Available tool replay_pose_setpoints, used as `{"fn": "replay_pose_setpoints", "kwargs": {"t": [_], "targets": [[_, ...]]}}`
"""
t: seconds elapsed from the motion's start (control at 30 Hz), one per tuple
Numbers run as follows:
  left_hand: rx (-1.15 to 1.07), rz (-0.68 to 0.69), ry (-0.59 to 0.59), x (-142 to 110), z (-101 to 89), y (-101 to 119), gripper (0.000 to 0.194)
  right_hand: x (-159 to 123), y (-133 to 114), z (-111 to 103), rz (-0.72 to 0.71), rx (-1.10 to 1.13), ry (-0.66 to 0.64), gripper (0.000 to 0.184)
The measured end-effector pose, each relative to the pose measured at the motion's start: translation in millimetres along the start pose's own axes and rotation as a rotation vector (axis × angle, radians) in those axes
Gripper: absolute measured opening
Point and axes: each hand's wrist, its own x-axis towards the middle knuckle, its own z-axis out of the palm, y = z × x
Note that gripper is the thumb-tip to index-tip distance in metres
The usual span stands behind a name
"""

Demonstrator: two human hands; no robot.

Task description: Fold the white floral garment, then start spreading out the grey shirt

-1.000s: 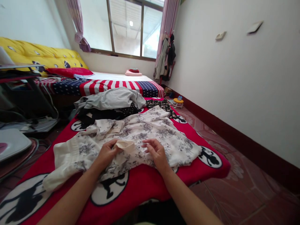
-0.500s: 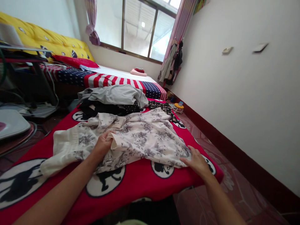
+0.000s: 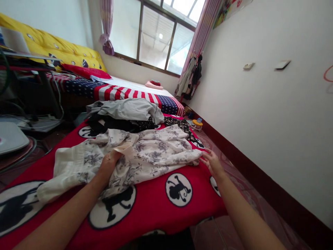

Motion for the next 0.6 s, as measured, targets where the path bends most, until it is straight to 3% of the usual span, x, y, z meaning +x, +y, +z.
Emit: {"fn": "replay_pose_setpoints", "kwargs": {"t": [0.17, 0.33, 0.53, 0.6], "targets": [[-0.036, -0.025, -0.001, -4, -0.9, 8, 0.030, 23, 14, 17, -0.078, -0.232, 0.001, 0.047], [-0.038, -0.003, 0.013, -7, 1.9, 16, 0.027, 25, 14, 23, -0.188, -0.396, -0.071, 0.053], [-0.038, 0.007, 0.015, -4, 2.6, 11, 0.032, 23, 15, 25, -0.234, -0.450, -0.080, 0.018], [-0.039, 0.001, 0.020, -3, 2.0, 8, 0.030, 25, 10, 22, -0.235, -0.416, -0.051, 0.023]]}}
